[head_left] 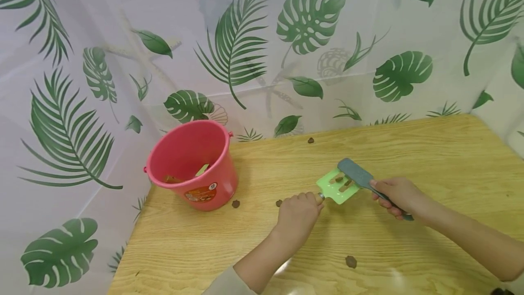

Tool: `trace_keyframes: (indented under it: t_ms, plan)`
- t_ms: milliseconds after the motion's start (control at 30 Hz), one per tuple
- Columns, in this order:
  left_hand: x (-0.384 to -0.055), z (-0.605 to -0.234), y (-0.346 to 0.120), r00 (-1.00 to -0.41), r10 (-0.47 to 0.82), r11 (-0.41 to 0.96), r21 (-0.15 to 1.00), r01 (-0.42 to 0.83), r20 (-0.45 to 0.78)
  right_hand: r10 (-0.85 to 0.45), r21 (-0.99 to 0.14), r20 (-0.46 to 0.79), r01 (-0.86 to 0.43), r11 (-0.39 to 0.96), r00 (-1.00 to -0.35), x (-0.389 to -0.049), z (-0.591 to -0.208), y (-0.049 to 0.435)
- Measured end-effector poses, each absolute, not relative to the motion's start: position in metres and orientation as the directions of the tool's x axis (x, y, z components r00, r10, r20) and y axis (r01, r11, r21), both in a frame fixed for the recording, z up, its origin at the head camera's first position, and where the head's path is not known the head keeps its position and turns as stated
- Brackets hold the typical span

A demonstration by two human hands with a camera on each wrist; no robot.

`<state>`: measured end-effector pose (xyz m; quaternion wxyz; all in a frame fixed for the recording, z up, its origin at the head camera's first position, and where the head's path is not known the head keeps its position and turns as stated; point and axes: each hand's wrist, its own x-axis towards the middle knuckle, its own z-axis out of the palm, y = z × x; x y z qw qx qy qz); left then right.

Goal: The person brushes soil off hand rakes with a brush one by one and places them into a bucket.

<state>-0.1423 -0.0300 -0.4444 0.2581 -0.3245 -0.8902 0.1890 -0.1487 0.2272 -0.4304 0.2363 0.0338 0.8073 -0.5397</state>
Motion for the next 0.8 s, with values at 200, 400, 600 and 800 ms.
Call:
trace_keyframes:
  t_ms: [200,400,600,800]
  plan:
    - [-0.138,-0.444,-0.036,-0.640,0.688,0.706,-0.520,0.481,0.343,-0.198,-0.852,-0.435,0.331,0.407,-0.878,-0.154,-0.434,0.241]
    - [-0.139,-0.447,-0.040,-0.642,0.675,0.719,-0.519,0.462,0.364,-0.186,-0.860,-0.432,0.342,0.378,-0.882,-0.155,-0.431,0.243]
    - [-0.139,-0.447,-0.042,-0.664,0.668,0.723,-0.503,0.473,0.337,-0.185,-0.862,-0.428,0.337,0.380,-0.885,-0.155,-0.430,0.247]
    - [-0.139,-0.448,-0.044,-0.670,0.667,0.725,-0.492,0.483,0.326,-0.190,-0.868,-0.428,0.343,0.359,-0.884,-0.153,-0.429,0.248]
